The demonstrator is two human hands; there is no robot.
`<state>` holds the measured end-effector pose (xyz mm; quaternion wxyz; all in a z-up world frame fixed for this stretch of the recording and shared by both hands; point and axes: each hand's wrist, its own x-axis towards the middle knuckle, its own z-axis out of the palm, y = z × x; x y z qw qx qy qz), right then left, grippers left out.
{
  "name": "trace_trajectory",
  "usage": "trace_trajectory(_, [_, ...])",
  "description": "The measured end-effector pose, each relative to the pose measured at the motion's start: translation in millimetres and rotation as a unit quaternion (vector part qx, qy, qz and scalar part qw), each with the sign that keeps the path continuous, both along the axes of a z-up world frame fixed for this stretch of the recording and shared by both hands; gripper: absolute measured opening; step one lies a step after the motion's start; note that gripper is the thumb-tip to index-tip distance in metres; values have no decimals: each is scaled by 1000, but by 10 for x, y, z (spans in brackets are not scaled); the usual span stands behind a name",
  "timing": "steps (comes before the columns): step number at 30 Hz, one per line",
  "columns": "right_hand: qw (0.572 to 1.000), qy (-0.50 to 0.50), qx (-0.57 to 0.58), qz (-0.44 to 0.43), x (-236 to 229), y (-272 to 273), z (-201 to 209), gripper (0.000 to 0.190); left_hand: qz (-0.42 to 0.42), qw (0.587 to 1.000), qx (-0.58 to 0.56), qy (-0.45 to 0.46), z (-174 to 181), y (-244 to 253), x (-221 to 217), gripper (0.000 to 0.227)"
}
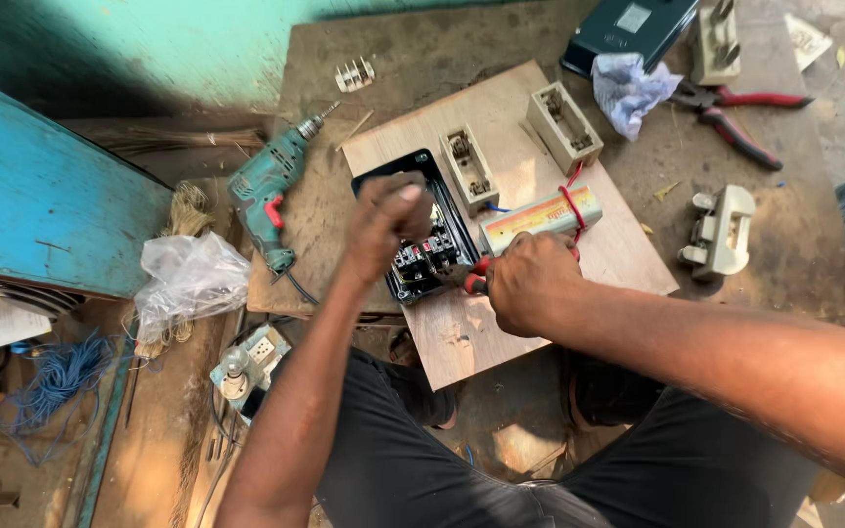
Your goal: The person sits on the floor and works on an open electrical starter box, using pliers and a screwdriver to strip, cut, and connect wires to terminals. They repeatedly adjust connections and tighten screws within the device.
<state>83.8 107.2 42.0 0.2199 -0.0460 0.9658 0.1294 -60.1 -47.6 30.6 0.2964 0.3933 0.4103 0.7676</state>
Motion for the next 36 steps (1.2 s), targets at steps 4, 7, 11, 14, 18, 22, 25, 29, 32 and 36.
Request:
trace_trajectory(4, [1000,-9,10,-3,40,-25,18,31,388,904,-7,179,-126,213,490,36])
trace_trajectory(7, [1000,7,7,6,70,-30,34,31,486,868,11,98,-143,303,658,41])
trace_trajectory(11, [1000,20,2,23,71,35,-27,27,486,867,23,107,-181,367,565,43])
trace_trajectory(14, [999,15,-20,20,48,104,-167,25,468,873,5,135,-314,278,413,44])
trace_trajectory(18, [997,63,-39,28,48,122,-187,28,116,988,24,103,-278,23,111,47])
trace_trajectory(22, [1000,-11,12,21,17,52,-3,32,164,984,-15,61,-18,-28,188,41])
trace_trajectory(25, [1000,15,-2,-8,69,34,10,35,420,894,-30,156,-47,141,472,38])
trace_trajectory(29, [1000,8,-24,-17,86,50,-58,32,501,861,63,65,-240,314,587,39])
trace_trajectory(32, [1000,11,-22,-9,52,87,-91,29,486,867,98,46,-388,315,517,41])
trace_trajectory(36, [1000,15,1,27,56,111,-88,28,466,879,73,70,-456,242,440,43])
